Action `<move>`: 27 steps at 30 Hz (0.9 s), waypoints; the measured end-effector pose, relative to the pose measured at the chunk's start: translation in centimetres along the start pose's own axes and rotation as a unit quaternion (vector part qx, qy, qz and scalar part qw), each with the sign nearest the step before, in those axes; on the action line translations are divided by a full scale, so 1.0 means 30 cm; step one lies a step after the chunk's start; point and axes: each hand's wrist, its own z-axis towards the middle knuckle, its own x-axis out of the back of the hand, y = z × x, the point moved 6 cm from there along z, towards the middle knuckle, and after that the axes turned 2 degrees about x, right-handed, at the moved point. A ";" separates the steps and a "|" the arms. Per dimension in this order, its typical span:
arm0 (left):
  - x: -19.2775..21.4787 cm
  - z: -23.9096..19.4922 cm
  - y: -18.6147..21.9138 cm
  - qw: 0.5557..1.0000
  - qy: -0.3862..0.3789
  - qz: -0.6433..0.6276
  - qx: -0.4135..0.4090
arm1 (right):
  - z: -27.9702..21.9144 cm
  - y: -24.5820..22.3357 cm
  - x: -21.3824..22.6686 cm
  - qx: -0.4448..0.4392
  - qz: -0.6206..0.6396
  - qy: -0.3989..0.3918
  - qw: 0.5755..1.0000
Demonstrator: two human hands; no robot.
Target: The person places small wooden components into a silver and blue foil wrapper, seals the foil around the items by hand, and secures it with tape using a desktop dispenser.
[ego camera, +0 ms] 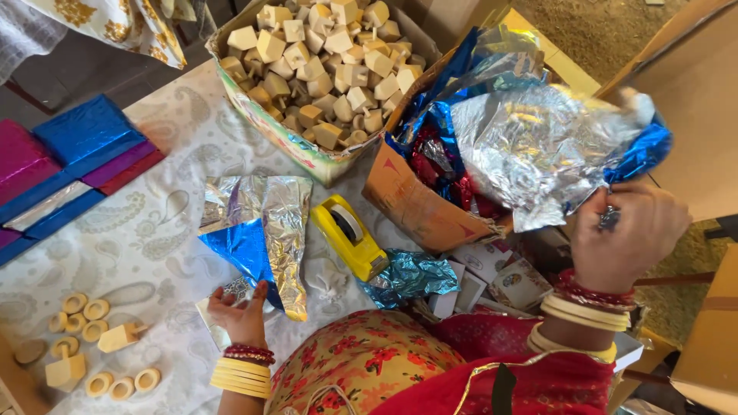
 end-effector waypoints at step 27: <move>-0.145 -0.067 0.152 0.769 0.028 0.531 -0.354 | -0.121 -0.048 -0.527 -0.022 0.210 -0.520 0.828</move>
